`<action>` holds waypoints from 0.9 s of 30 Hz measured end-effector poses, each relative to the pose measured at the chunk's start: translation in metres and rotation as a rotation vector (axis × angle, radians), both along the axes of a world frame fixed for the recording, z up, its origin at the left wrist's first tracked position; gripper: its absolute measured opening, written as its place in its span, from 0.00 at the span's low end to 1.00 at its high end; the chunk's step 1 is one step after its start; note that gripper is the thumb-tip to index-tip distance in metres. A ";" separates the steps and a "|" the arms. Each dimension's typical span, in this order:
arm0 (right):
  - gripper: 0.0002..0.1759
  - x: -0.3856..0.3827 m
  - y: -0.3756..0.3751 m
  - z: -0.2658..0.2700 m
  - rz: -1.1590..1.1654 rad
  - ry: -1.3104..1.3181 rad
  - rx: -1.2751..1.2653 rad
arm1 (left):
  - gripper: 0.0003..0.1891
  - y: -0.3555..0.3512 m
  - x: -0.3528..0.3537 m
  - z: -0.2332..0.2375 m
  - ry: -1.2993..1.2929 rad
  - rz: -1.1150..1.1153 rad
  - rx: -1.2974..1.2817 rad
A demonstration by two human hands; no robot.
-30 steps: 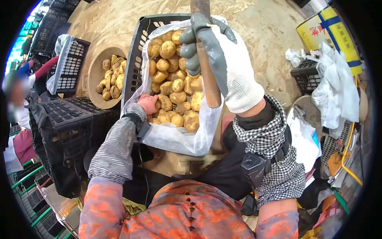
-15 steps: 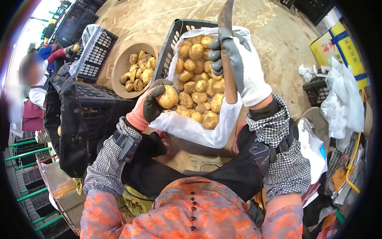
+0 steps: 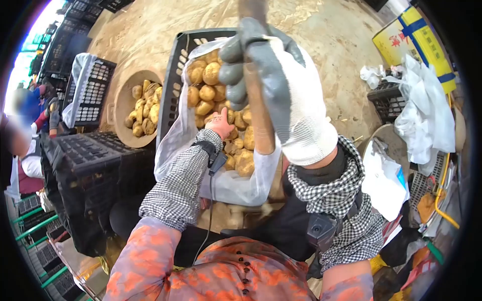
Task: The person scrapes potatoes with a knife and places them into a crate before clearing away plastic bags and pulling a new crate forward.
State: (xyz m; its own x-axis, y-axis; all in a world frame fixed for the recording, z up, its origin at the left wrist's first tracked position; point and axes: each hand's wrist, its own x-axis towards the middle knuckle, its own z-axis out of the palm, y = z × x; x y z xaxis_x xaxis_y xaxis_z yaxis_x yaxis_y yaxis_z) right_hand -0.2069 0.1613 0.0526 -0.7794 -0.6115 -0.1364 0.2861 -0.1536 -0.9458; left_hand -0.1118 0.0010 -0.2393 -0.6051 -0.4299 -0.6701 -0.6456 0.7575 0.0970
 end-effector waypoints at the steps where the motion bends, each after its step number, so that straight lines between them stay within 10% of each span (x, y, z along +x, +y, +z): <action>1: 0.20 -0.004 -0.001 -0.006 0.014 -0.059 -0.084 | 0.42 0.004 -0.005 -0.004 -0.005 0.014 -0.013; 4: 0.21 -0.008 -0.006 -0.006 0.006 0.007 -0.079 | 0.38 -0.011 0.005 -0.053 0.183 0.019 -0.007; 6: 0.22 -0.013 -0.005 -0.005 0.019 0.012 -0.043 | 0.28 -0.031 0.015 -0.040 0.466 0.520 0.930; 8: 0.22 -0.017 -0.002 -0.007 0.029 0.014 -0.021 | 0.22 -0.029 0.020 0.032 0.543 0.370 1.065; 10: 0.23 -0.020 0.003 -0.012 0.045 0.078 -0.052 | 0.23 -0.010 0.035 0.093 0.639 0.697 1.570; 16: 0.15 -0.031 0.019 -0.034 0.040 -0.055 -0.352 | 0.27 0.015 0.146 0.201 0.832 0.834 1.701; 23: 0.12 -0.148 0.034 -0.181 0.517 -0.029 -0.516 | 0.31 0.013 0.341 0.302 1.493 1.010 1.197; 25: 0.17 -0.120 0.023 -0.154 0.542 0.023 -0.463 | 0.26 0.010 0.407 0.335 1.615 0.857 0.243; 27: 0.15 -0.061 0.015 -0.102 0.228 -0.056 -0.281 | 0.18 -0.005 0.478 0.371 1.959 0.874 0.316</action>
